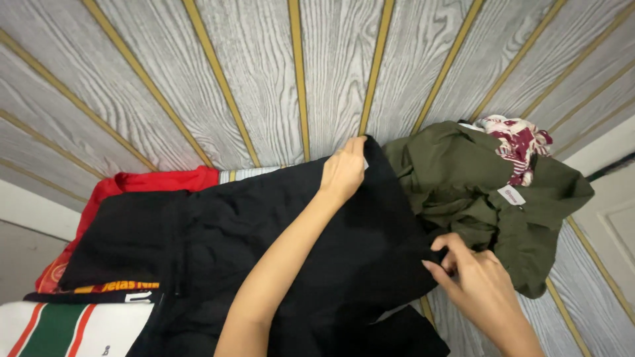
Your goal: Folding and organizing various items of clothing on a flat surface.
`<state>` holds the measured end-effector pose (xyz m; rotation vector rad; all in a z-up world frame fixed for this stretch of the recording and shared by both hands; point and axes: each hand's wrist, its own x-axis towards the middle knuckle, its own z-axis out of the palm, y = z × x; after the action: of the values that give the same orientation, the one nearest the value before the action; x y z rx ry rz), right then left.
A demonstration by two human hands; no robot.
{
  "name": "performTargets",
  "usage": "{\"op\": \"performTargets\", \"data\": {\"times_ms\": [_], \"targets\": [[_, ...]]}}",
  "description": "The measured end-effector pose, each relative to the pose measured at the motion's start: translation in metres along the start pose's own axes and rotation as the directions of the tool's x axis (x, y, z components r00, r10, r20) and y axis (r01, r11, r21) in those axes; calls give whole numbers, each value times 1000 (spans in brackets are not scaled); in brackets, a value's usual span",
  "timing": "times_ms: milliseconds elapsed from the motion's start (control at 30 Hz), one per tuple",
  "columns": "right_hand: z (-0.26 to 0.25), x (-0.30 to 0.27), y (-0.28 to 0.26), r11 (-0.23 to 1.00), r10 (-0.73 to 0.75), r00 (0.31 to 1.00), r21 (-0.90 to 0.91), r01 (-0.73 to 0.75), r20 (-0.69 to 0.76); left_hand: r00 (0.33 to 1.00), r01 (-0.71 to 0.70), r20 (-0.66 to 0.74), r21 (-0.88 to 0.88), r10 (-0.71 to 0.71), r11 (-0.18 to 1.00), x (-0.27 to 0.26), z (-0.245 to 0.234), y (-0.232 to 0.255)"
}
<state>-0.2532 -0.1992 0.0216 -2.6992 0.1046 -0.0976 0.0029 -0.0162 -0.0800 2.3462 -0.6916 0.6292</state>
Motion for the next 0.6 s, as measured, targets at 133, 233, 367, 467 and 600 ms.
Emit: {"op": "performTargets", "data": {"times_ms": [133, 233, 367, 467, 600], "targets": [[-2, -2, -6, 1000, 4, 1000, 11, -4, -31, 996, 6, 88, -75, 0, 997, -7, -32, 15], [1, -3, -7, 989, -5, 996, -146, -7, -85, 995, 8, 99, -112, 3, 994, -13, -44, 8], [7, -3, -8, 963, -246, 929, -178, 202, -276, 982, -32, 185, -9, 33, 999, -24, -87, -15], [9, 0, -13, 955, -295, 913, -124, 270, -282, 970, -6, 243, 42, -5, 999, -34, -118, -49], [10, 10, -20, 922, -388, 884, -100, 375, -262, 954, 104, 274, 86, -124, 991, -54, -159, -104]]}}
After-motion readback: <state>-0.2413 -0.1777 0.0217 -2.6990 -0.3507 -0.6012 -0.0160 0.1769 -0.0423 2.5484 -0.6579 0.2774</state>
